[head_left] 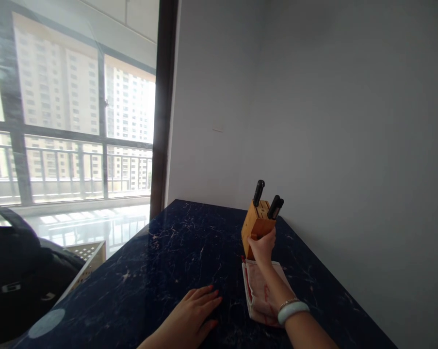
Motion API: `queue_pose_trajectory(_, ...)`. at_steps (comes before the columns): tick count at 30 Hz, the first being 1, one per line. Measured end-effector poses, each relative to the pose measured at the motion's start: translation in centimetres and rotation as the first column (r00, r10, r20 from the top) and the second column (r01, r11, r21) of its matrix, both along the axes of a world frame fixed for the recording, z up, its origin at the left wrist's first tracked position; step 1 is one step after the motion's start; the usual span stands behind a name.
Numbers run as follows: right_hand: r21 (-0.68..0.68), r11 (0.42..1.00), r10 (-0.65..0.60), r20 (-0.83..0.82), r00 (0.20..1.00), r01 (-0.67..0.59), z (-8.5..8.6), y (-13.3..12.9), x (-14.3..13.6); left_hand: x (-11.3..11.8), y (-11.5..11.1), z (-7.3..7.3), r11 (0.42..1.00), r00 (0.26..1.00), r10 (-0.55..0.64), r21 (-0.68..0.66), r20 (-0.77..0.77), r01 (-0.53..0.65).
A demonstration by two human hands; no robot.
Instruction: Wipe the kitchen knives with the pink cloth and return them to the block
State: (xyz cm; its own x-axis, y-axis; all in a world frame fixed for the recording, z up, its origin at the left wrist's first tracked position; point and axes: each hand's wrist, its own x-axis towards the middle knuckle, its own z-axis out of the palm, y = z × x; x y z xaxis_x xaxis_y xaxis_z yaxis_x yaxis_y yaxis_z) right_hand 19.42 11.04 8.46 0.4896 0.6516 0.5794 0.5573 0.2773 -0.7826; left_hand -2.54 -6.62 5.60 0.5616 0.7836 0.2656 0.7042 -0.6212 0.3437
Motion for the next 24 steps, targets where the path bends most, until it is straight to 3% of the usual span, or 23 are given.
queue_pose_trajectory(4, -0.003, 0.996, 0.084, 0.018, 0.996, -0.084, 0.1, -0.4, -3.4, -0.7, 0.9, -0.5, 0.997, 0.998, 0.047, 0.058, 0.044, -0.049)
queue_pose_trajectory(6, -0.001, 0.991, 0.137, 0.032, 0.99, -0.137, 0.0, -0.9, -5.7, -1.0, 1.5, -1.1, 0.986, 0.989, 0.132, 0.098, 0.065, -0.137)
queue_pose_trajectory(10, 0.016, 0.966, 0.255, 0.07, 0.964, -0.257, 0.0, -2.5, -11.1, -1.9, 2.8, -2.4, 0.9, 0.915, 0.39, 0.168, 0.102, -0.403)
queue_pose_trajectory(13, 0.022, 0.936, 0.35, 0.067, 0.934, -0.352, 0.2, -4.1, -14.8, -3.0, 3.6, -3.4, 0.837, 0.855, 0.488, 0.183, 0.175, -0.515)
queue_pose_trajectory(15, -0.002, 0.921, 0.39, 0.051, 0.92, -0.39, 0.4, -5.1, -16.8, -3.9, 4.3, -4.2, 0.824, 0.83, 0.492, 0.165, 0.264, -0.542)
queue_pose_trajectory(18, -0.05, 0.918, 0.394, 0.021, 0.919, -0.392, 0.5, -6.1, -18.8, -4.9, 5.4, -5.3, 0.861, 0.809, 0.416, 0.107, 0.416, -0.498)
queue_pose_trajectory(24, -0.043, 0.828, 0.56, 0.034, 0.828, -0.559, -0.4, -5.9, -18.8, -4.8, 7.1, -6.8, 0.884, 0.771, 0.369, 0.059, 0.519, -0.463)
